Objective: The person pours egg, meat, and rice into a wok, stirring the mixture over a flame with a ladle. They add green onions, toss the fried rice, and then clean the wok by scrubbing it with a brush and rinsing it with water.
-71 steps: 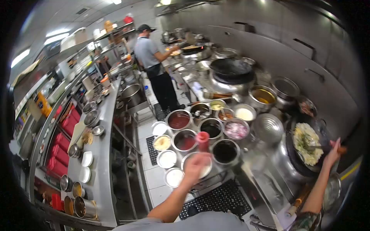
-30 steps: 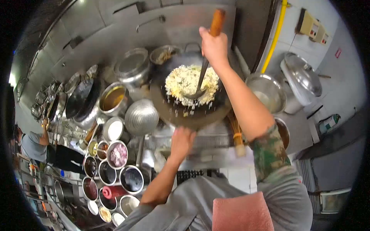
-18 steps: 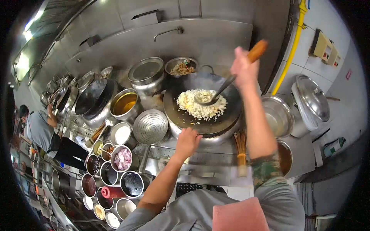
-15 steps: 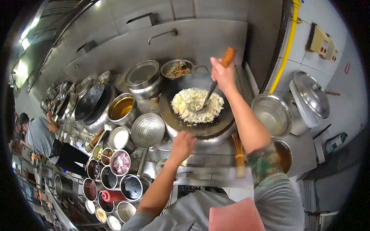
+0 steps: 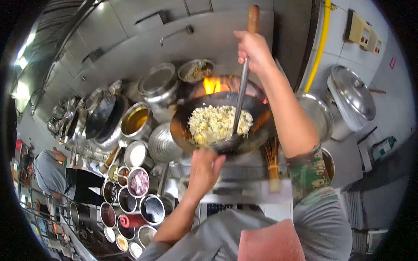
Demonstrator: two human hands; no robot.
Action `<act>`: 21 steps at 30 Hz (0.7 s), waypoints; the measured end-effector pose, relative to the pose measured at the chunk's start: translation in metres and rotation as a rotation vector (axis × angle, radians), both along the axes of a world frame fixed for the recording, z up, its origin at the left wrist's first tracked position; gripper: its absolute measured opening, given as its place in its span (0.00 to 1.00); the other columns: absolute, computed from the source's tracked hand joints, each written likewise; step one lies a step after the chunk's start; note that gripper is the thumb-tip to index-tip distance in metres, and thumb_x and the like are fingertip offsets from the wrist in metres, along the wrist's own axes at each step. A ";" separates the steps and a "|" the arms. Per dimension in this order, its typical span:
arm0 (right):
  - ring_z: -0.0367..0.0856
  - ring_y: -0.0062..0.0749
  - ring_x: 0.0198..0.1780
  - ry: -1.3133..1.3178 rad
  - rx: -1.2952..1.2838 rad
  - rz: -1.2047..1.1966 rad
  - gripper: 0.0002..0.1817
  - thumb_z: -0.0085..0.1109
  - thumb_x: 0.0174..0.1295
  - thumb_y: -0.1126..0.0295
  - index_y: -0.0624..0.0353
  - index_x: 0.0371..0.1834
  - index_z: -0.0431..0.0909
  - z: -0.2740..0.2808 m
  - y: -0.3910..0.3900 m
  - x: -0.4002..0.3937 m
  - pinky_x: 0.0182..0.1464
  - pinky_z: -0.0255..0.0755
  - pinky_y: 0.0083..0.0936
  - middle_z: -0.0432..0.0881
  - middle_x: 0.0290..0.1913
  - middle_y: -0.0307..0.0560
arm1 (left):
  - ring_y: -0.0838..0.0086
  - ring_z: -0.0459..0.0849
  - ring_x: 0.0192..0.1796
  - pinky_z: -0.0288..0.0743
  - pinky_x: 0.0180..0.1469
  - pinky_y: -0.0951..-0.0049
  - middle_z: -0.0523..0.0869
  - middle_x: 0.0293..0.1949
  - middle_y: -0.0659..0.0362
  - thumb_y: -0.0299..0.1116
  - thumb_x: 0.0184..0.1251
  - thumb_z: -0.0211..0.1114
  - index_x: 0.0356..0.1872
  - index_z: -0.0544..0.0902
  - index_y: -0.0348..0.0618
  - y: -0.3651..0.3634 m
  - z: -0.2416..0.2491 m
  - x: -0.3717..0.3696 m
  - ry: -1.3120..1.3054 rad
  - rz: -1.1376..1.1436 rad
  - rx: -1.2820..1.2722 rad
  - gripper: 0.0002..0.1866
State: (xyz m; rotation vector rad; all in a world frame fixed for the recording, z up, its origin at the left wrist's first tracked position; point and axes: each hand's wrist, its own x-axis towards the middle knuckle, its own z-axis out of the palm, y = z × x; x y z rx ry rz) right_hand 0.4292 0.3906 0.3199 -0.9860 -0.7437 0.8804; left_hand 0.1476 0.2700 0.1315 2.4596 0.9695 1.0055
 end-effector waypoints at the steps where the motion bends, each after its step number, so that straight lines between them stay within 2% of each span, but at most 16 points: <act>1: 0.58 0.20 0.13 -0.066 -0.018 -0.093 0.15 0.60 0.67 0.64 0.51 0.24 0.66 -0.007 -0.001 -0.013 0.15 0.56 0.27 0.61 0.15 0.30 | 0.50 0.75 0.38 0.68 0.42 0.53 0.79 0.34 0.47 0.35 0.64 0.70 0.32 0.80 0.39 0.004 0.001 0.010 -0.030 0.021 0.018 0.11; 2: 0.57 0.20 0.13 -0.139 -0.016 -0.188 0.16 0.60 0.67 0.65 0.50 0.23 0.65 -0.010 0.002 -0.027 0.16 0.56 0.27 0.60 0.14 0.30 | 0.49 0.75 0.37 0.68 0.42 0.53 0.79 0.33 0.46 0.35 0.64 0.70 0.32 0.79 0.39 0.007 -0.002 0.017 -0.068 0.040 0.056 0.11; 4: 0.58 0.20 0.12 -0.286 -0.004 -0.338 0.16 0.62 0.67 0.66 0.51 0.23 0.66 -0.030 0.006 -0.035 0.16 0.57 0.27 0.61 0.14 0.30 | 0.50 0.75 0.39 0.68 0.43 0.53 0.78 0.34 0.47 0.34 0.63 0.70 0.33 0.80 0.40 0.007 -0.061 0.006 0.015 0.035 0.023 0.10; 6: 0.58 0.20 0.12 -0.164 0.169 -0.360 0.19 0.63 0.67 0.66 0.49 0.21 0.64 -0.023 -0.022 -0.044 0.16 0.56 0.26 0.60 0.14 0.30 | 0.52 0.76 0.42 0.69 0.44 0.54 0.78 0.36 0.50 0.36 0.63 0.70 0.33 0.80 0.41 -0.007 -0.100 -0.017 0.116 0.024 -0.005 0.10; 8: 0.61 0.22 0.11 -0.038 0.227 -0.302 0.16 0.64 0.66 0.64 0.55 0.24 0.71 -0.021 -0.037 -0.018 0.15 0.57 0.27 0.64 0.13 0.32 | 0.51 0.75 0.42 0.69 0.44 0.53 0.78 0.36 0.50 0.35 0.63 0.70 0.33 0.79 0.41 -0.040 -0.077 -0.044 -0.059 -0.095 0.013 0.10; 9: 0.58 0.20 0.12 -0.026 0.214 -0.322 0.16 0.64 0.66 0.64 0.54 0.23 0.69 -0.018 -0.042 -0.015 0.15 0.56 0.26 0.61 0.13 0.31 | 0.51 0.75 0.42 0.69 0.44 0.53 0.78 0.36 0.50 0.35 0.63 0.70 0.34 0.79 0.41 -0.051 -0.061 -0.054 -0.139 -0.157 0.018 0.10; 12: 0.56 0.19 0.13 -0.110 0.116 -0.313 0.20 0.64 0.66 0.64 0.48 0.21 0.62 -0.011 -0.038 -0.039 0.18 0.54 0.25 0.59 0.14 0.29 | 0.50 0.75 0.41 0.68 0.43 0.52 0.77 0.35 0.50 0.35 0.63 0.70 0.34 0.78 0.41 -0.012 0.002 -0.026 -0.148 -0.042 0.065 0.10; 14: 0.60 0.20 0.14 -0.178 0.053 -0.325 0.16 0.65 0.66 0.63 0.50 0.23 0.68 -0.017 -0.023 -0.066 0.19 0.58 0.26 0.62 0.15 0.29 | 0.49 0.75 0.40 0.68 0.42 0.52 0.76 0.34 0.49 0.34 0.63 0.70 0.34 0.78 0.42 0.016 -0.012 0.000 -0.159 -0.001 0.058 0.09; 16: 0.64 0.21 0.14 -0.329 -0.015 -0.405 0.15 0.66 0.65 0.62 0.54 0.26 0.73 -0.039 -0.004 -0.078 0.19 0.61 0.26 0.66 0.16 0.30 | 0.50 0.75 0.39 0.68 0.40 0.51 0.77 0.34 0.50 0.36 0.64 0.67 0.33 0.78 0.42 0.024 -0.083 0.006 -0.047 0.001 0.053 0.10; 17: 0.67 0.20 0.17 -0.482 -0.090 -0.495 0.15 0.65 0.66 0.59 0.58 0.30 0.79 -0.037 -0.012 -0.084 0.22 0.64 0.26 0.69 0.17 0.31 | 0.50 0.75 0.38 0.67 0.39 0.51 0.77 0.33 0.50 0.37 0.64 0.66 0.31 0.79 0.42 0.020 -0.106 -0.003 0.018 0.032 0.046 0.10; 18: 0.75 0.23 0.30 -0.746 -0.008 -0.457 0.15 0.60 0.69 0.59 0.61 0.43 0.81 -0.033 -0.029 -0.077 0.33 0.70 0.26 0.77 0.31 0.39 | 0.52 0.75 0.37 0.67 0.38 0.51 0.79 0.32 0.50 0.38 0.62 0.66 0.28 0.80 0.44 0.006 -0.125 -0.015 0.038 0.015 0.064 0.09; 19: 0.82 0.26 0.44 -0.992 0.101 -0.436 0.21 0.55 0.72 0.59 0.65 0.57 0.83 -0.029 -0.049 -0.070 0.45 0.75 0.27 0.86 0.44 0.46 | 0.53 0.77 0.39 0.68 0.38 0.50 0.79 0.30 0.50 0.38 0.58 0.68 0.26 0.82 0.46 -0.019 -0.113 -0.033 0.148 -0.011 0.256 0.08; 20: 0.74 0.17 0.33 -0.776 0.289 -0.206 0.23 0.58 0.68 0.65 0.63 0.64 0.77 -0.062 -0.020 -0.008 0.33 0.69 0.19 0.78 0.38 0.36 | 0.54 0.77 0.43 0.69 0.48 0.53 0.79 0.35 0.51 0.37 0.62 0.66 0.34 0.83 0.45 -0.030 -0.116 -0.038 0.027 -0.123 0.016 0.07; 21: 0.72 0.17 0.31 -0.690 0.309 -0.135 0.20 0.58 0.68 0.65 0.61 0.60 0.76 -0.064 -0.015 0.021 0.31 0.67 0.20 0.75 0.35 0.35 | 0.53 0.76 0.48 0.69 0.48 0.53 0.79 0.41 0.49 0.39 0.62 0.67 0.38 0.82 0.44 -0.033 -0.106 -0.044 0.056 -0.182 -0.243 0.10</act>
